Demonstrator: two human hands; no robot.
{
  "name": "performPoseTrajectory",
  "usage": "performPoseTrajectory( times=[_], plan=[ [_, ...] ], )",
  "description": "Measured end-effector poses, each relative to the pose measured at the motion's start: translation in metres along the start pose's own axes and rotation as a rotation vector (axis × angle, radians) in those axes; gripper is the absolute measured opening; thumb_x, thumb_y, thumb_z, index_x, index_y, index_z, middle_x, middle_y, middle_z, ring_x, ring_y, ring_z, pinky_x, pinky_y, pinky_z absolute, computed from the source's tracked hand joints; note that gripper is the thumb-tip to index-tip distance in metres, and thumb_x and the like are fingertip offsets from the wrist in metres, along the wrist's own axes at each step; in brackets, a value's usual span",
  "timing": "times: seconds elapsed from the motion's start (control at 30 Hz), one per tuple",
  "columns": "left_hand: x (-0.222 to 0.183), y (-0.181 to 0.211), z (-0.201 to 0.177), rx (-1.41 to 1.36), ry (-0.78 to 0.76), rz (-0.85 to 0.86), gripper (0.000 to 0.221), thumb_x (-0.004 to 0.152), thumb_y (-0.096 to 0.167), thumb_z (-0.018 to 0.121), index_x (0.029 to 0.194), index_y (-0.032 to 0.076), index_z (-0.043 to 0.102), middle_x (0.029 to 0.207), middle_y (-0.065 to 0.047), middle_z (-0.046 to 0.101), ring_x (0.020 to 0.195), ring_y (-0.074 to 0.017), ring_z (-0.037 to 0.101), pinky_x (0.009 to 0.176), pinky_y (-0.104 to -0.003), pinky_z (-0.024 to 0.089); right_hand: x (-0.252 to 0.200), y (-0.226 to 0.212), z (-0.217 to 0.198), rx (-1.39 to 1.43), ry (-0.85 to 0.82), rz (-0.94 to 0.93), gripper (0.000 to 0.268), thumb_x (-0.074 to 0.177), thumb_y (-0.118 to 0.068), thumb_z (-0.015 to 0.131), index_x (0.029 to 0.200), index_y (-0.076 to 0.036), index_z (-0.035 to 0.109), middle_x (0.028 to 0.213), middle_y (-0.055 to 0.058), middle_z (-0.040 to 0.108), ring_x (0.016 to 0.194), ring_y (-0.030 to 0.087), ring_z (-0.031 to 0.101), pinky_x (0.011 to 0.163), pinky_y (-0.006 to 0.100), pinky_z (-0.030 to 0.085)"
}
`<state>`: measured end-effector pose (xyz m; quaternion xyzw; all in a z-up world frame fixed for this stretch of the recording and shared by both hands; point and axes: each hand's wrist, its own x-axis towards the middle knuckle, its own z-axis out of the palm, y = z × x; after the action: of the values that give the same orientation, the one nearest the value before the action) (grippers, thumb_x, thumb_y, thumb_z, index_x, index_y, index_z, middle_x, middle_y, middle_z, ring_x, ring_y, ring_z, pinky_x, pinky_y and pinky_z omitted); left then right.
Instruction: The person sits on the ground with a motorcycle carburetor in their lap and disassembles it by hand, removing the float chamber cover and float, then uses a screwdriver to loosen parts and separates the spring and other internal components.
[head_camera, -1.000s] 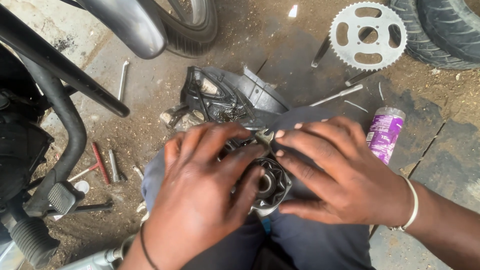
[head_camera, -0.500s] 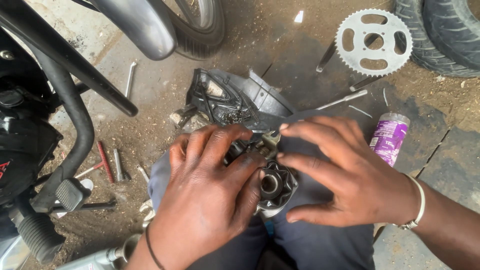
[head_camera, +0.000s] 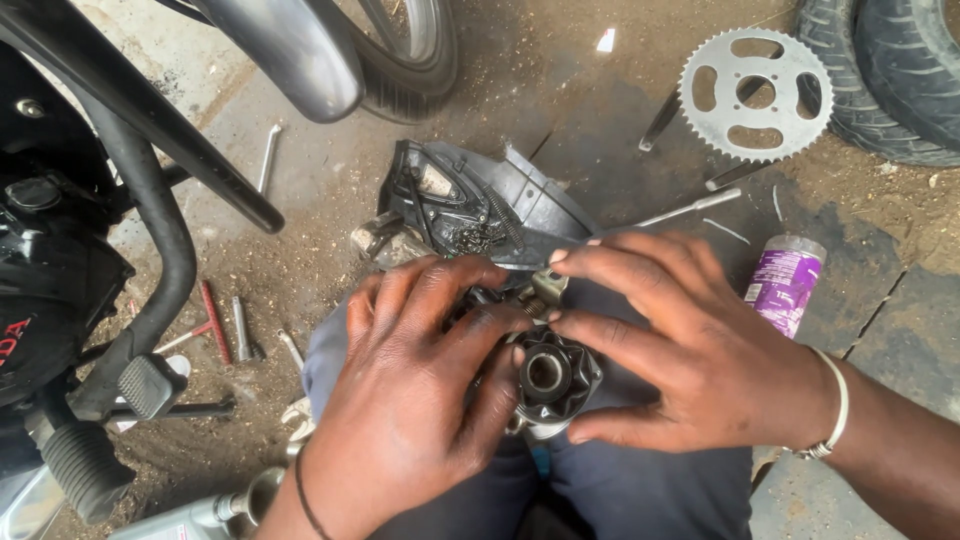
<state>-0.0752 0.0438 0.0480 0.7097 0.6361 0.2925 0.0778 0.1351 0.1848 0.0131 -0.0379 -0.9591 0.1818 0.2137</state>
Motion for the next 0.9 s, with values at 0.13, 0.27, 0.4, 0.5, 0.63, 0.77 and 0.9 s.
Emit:
performPoseTrajectory(
  times=[0.13, 0.27, 0.4, 0.5, 0.63, 0.77, 0.9],
  plan=[
    [-0.001, 0.0, 0.0, -0.019, 0.013, -0.012, 0.031, 0.082, 0.019, 0.074, 0.112, 0.01, 0.074, 0.129, -0.011, 0.062, 0.127, -0.0332, 0.054, 0.107, -0.049, 0.036, 0.001, 0.002, 0.001, -0.03, -0.023, -0.013, 0.08, 0.07, -0.068, 0.08, 0.117, -0.004, 0.069, 0.141, 0.022, 0.048, 0.129, 0.042, 0.045, 0.102, 0.059, 0.039],
    [-0.007, -0.003, -0.002, -0.044, 0.034, -0.03, 0.028, 0.083, 0.018, 0.075, 0.11, 0.011, 0.074, 0.127, -0.01, 0.064, 0.126, -0.0322, 0.056, 0.106, -0.048, 0.036, -0.004, 0.005, 0.004, 0.014, 0.032, -0.025, 0.084, 0.074, -0.07, 0.078, 0.124, -0.003, 0.066, 0.145, 0.021, 0.047, 0.134, 0.04, 0.045, 0.105, 0.058, 0.038],
    [-0.014, -0.005, -0.006, -0.072, 0.044, -0.049, 0.026, 0.083, 0.014, 0.074, 0.109, 0.012, 0.074, 0.127, -0.01, 0.064, 0.125, -0.0312, 0.057, 0.106, -0.047, 0.037, -0.004, 0.005, 0.006, 0.014, 0.025, -0.03, 0.08, 0.071, -0.071, 0.077, 0.119, -0.008, 0.068, 0.145, 0.019, 0.048, 0.134, 0.04, 0.043, 0.106, 0.058, 0.037],
    [-0.02, -0.007, -0.005, -0.081, 0.061, -0.012, 0.026, 0.082, 0.014, 0.075, 0.108, 0.012, 0.074, 0.13, -0.01, 0.062, 0.127, -0.0313, 0.057, 0.107, -0.047, 0.037, 0.001, 0.002, 0.003, -0.006, -0.008, -0.01, 0.08, 0.07, -0.071, 0.077, 0.119, -0.009, 0.068, 0.145, 0.02, 0.048, 0.134, 0.04, 0.042, 0.105, 0.058, 0.036],
    [-0.026, -0.006, -0.004, -0.081, 0.057, -0.03, 0.029, 0.08, 0.014, 0.075, 0.109, 0.011, 0.075, 0.129, -0.011, 0.061, 0.126, -0.0326, 0.055, 0.107, -0.049, 0.036, -0.003, 0.005, 0.009, -0.013, 0.0, -0.016, 0.082, 0.069, -0.072, 0.077, 0.121, -0.009, 0.066, 0.145, 0.02, 0.047, 0.134, 0.041, 0.042, 0.106, 0.058, 0.036],
    [-0.033, -0.006, -0.001, -0.08, 0.08, -0.024, 0.029, 0.083, 0.015, 0.075, 0.112, 0.013, 0.075, 0.131, -0.01, 0.06, 0.129, -0.0317, 0.055, 0.112, -0.052, 0.036, -0.003, 0.004, 0.007, 0.025, 0.027, -0.004, 0.086, 0.072, -0.073, 0.075, 0.129, -0.009, 0.063, 0.146, 0.019, 0.046, 0.136, 0.04, 0.042, 0.109, 0.057, 0.036],
    [-0.037, -0.003, 0.003, -0.02, 0.102, 0.009, 0.03, 0.084, 0.022, 0.077, 0.113, 0.014, 0.075, 0.132, -0.01, 0.059, 0.13, -0.0327, 0.053, 0.114, -0.056, 0.034, -0.001, 0.003, 0.008, -0.032, -0.009, -0.014, 0.085, 0.071, -0.074, 0.073, 0.127, -0.011, 0.063, 0.146, 0.02, 0.046, 0.134, 0.041, 0.043, 0.106, 0.058, 0.035]
  ],
)
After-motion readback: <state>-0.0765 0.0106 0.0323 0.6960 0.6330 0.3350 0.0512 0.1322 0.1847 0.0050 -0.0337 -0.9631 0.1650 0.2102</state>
